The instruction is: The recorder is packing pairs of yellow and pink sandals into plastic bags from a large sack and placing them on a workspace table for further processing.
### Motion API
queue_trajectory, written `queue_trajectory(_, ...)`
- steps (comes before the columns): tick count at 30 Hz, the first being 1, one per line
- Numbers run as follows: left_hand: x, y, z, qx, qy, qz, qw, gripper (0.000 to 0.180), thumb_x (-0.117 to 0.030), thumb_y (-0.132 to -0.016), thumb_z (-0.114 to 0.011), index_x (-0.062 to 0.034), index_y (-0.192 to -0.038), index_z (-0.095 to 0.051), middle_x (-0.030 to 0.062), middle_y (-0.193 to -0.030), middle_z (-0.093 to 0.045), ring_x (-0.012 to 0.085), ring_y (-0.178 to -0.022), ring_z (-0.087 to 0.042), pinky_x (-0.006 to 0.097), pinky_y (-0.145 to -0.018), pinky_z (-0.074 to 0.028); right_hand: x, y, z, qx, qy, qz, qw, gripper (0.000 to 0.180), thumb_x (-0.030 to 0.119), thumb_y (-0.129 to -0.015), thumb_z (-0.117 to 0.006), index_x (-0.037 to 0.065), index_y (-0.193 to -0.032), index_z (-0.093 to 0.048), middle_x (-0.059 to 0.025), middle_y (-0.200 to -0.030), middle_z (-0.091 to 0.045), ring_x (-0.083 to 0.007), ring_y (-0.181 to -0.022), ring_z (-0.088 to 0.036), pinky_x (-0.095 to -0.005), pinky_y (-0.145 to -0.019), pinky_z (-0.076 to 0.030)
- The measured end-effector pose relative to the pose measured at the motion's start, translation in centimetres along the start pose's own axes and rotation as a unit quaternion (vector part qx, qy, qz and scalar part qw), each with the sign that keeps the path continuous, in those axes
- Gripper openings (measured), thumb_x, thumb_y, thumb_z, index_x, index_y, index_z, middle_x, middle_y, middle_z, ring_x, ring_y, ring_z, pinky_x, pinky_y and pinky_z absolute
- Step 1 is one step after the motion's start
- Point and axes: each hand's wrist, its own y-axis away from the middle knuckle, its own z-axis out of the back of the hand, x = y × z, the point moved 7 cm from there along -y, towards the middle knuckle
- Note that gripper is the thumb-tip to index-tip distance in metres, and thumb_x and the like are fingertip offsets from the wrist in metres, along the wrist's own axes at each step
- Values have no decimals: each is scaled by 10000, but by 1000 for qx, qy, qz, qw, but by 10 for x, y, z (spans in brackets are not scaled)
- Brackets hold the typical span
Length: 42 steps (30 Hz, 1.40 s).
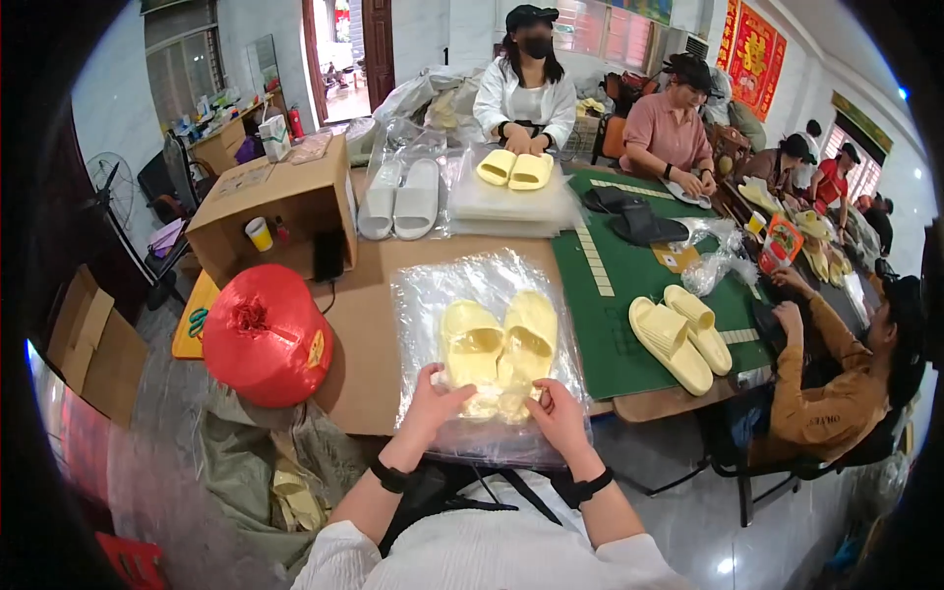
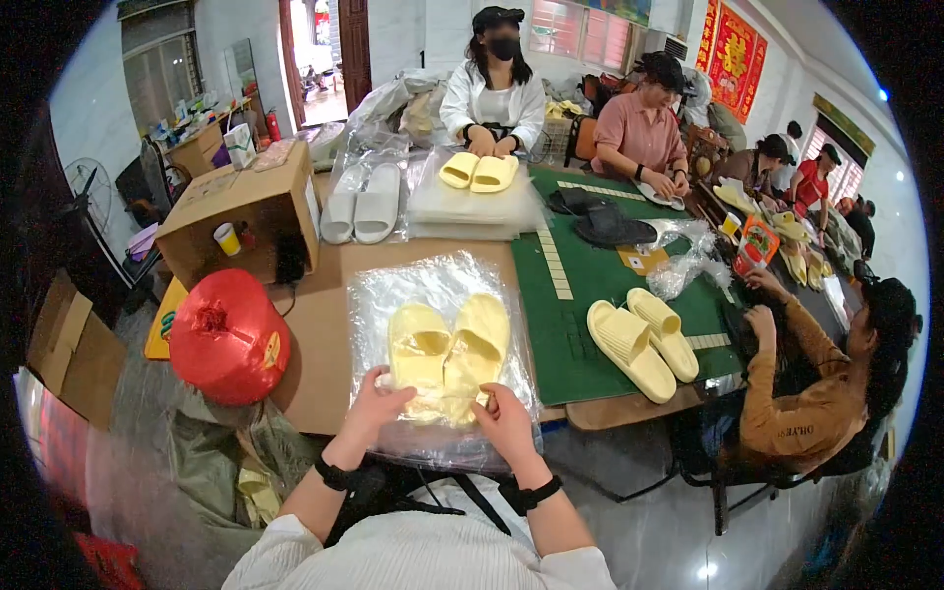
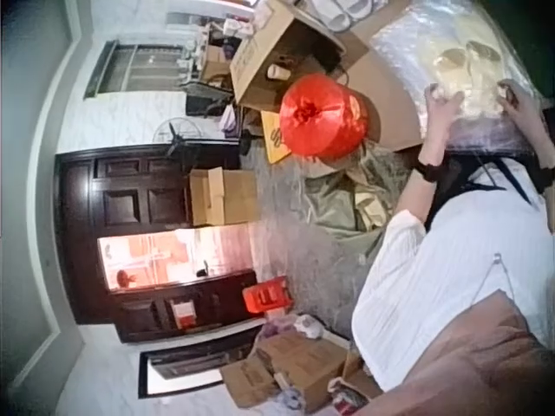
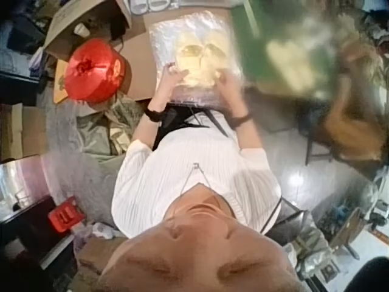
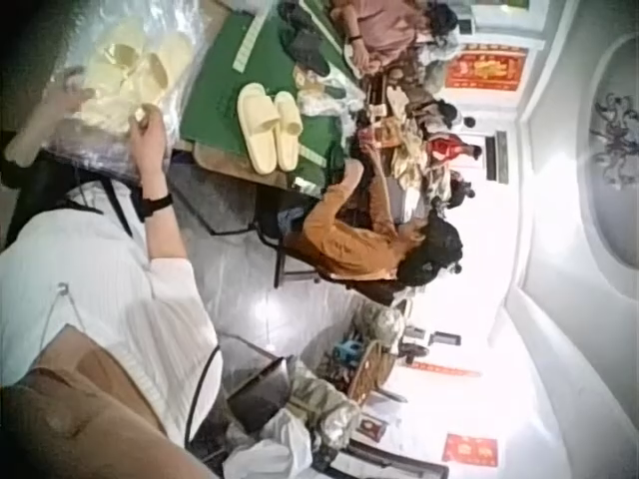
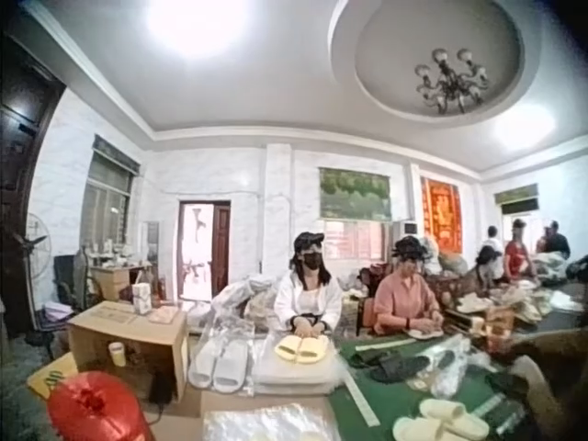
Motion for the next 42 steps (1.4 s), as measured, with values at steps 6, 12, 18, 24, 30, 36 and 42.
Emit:
queue_trajectory(6,22,4,-28,169,129,45,976,516,-31,-854,-704,29,-1327,-507,96,-1193,-656,167,-1033,-653,300,-878,-537,-13,6,8,-75,21,39,996,674,158,-793,-810,-15,-1343,-460,-121,-1075,-527,-152,-755,-537,-275,-678,-486)
queue_trajectory(12,-3,40,-37,308,223,46,924,524,-92,-919,-631,17,-1407,-474,116,-1306,-611,173,-1172,-598,306,-993,-477,7,9,20,1,-289,-76,954,801,72,-769,-827,-37,-1418,-372,-155,-1308,-562,-177,-915,-634,-298,-772,-536)
queue_trajectory(18,-21,67,-28,290,143,-113,939,645,-33,-902,-672,2,-1470,-370,94,-1379,-543,173,-1257,-520,343,-1065,-427,28,30,13,0,-250,-62,966,549,1,-794,-760,-29,-1283,-511,-96,-1111,-638,-173,-986,-622,-295,-806,-524)
queue_trajectory(24,-7,75,-3,194,39,-201,959,747,-25,-867,-716,-14,-1494,-311,90,-1404,-516,178,-1312,-456,356,-1099,-386,42,40,-14,41,-281,-55,957,649,77,-784,-818,-20,-1332,-485,-101,-1183,-611,-171,-1039,-600,-309,-877,-511)
queue_trajectory(30,6,120,139,133,-42,-133,981,691,-19,-807,-755,-44,-1429,-456,38,-1325,-595,150,-1211,-530,353,-1045,-434,89,36,-23,172,-111,193,960,587,159,-724,-870,20,-1219,-588,-117,-1181,-589,-255,-1111,-545,-363,-863,-472)
queue_trajectory(36,41,236,367,-42,10,57,997,666,-28,-737,-800,5,-1350,-542,62,-1231,-668,154,-1104,-628,336,-996,-478,39,8,-8,87,9,132,987,363,40,-733,-754,29,-1062,-602,-105,-1051,-585,-246,-966,-553,-336,-786,-453)
queue_trajectory(42,113,306,461,-240,70,88,964,509,-25,-798,-719,17,-1292,-598,79,-1197,-687,196,-1062,-659,333,-964,-500,30,10,-19,72,-7,131,989,266,-23,-744,-707,27,-988,-614,-82,-990,-568,-209,-891,-556,-295,-748,-460)
